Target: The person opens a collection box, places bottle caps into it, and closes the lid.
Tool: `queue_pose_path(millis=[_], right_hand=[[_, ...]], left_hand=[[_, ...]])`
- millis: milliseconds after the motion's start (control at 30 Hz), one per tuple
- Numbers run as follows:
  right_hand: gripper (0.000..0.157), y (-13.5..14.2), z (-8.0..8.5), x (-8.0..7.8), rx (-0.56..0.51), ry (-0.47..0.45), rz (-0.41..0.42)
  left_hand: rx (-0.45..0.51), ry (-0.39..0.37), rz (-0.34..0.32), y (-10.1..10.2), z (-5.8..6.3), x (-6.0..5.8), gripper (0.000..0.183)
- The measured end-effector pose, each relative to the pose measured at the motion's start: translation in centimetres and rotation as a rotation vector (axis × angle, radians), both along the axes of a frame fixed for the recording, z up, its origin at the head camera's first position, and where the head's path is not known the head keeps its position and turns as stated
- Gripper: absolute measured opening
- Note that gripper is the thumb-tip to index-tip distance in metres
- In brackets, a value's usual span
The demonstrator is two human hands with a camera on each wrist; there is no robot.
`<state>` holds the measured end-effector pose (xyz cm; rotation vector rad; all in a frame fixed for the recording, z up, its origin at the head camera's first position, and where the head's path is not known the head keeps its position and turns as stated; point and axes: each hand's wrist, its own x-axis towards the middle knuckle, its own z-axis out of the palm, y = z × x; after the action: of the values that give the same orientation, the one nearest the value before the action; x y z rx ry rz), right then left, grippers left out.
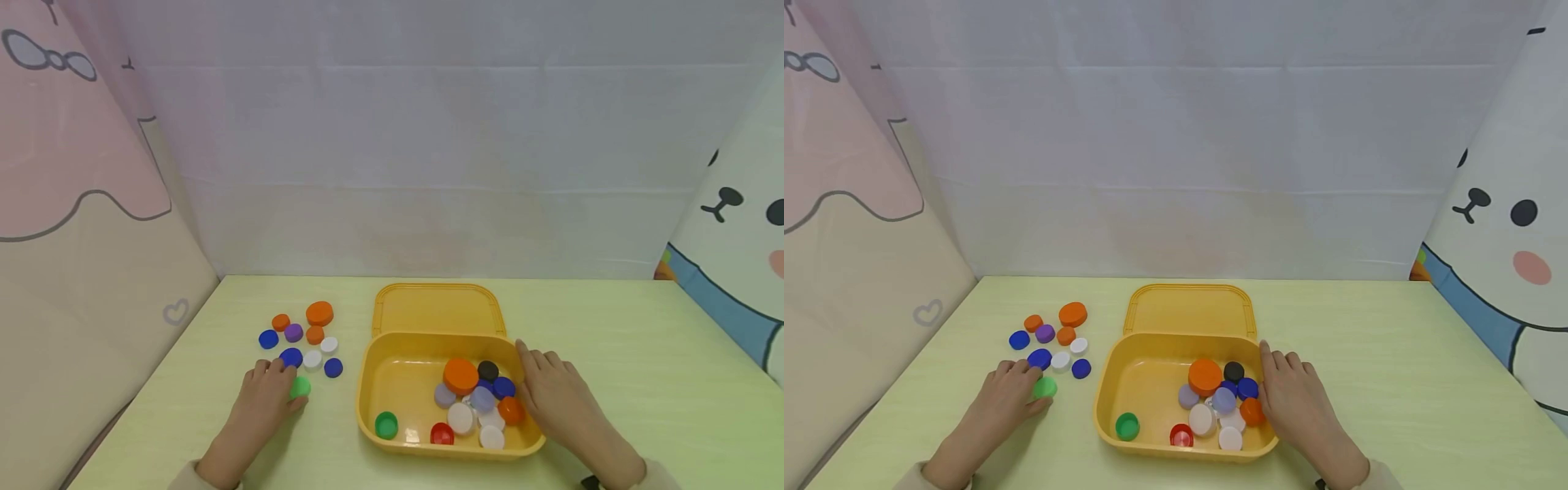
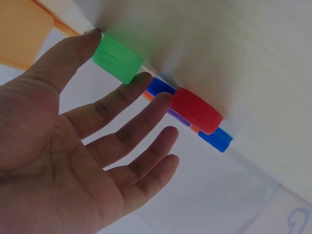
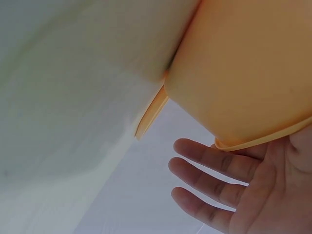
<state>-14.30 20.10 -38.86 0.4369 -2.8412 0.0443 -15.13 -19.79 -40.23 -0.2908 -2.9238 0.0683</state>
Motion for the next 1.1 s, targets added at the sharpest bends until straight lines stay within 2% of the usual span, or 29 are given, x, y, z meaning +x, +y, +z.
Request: queue_pose_path(millis=[333, 567, 767, 1000, 1100], right_hand=[[0.052, -0.1, -0.1, 0.0, 0.003, 0.006, -0.001], [0.052, 0.0, -0.2, 0.0, 0.001, 0.015, -0.002], [0.052, 0.0, -0.1, 0.0, -0.009, 0.005, 0.002], [0.052, 0.0, -0.1, 0.0, -0.013, 0.008, 0.007], [0.053, 0.0, -0.2, 0.0, -0.010, 0.013, 0.010]], left_hand=[[-0.005, 0.017, 0.008, -0.2, -0.3, -0.1, 0.043], [0.002, 0.124, -0.022, 0.2, 0.2, -0.3, 0.043], [0.041, 0.202, -0.083, 1.4, 2.0, -0.5, 0.041], [0.053, 0.247, -0.160, 4.4, 4.9, -0.8, 0.040], [0.054, 0.222, -0.178, 5.9, 5.8, -1.0, 0.040]])
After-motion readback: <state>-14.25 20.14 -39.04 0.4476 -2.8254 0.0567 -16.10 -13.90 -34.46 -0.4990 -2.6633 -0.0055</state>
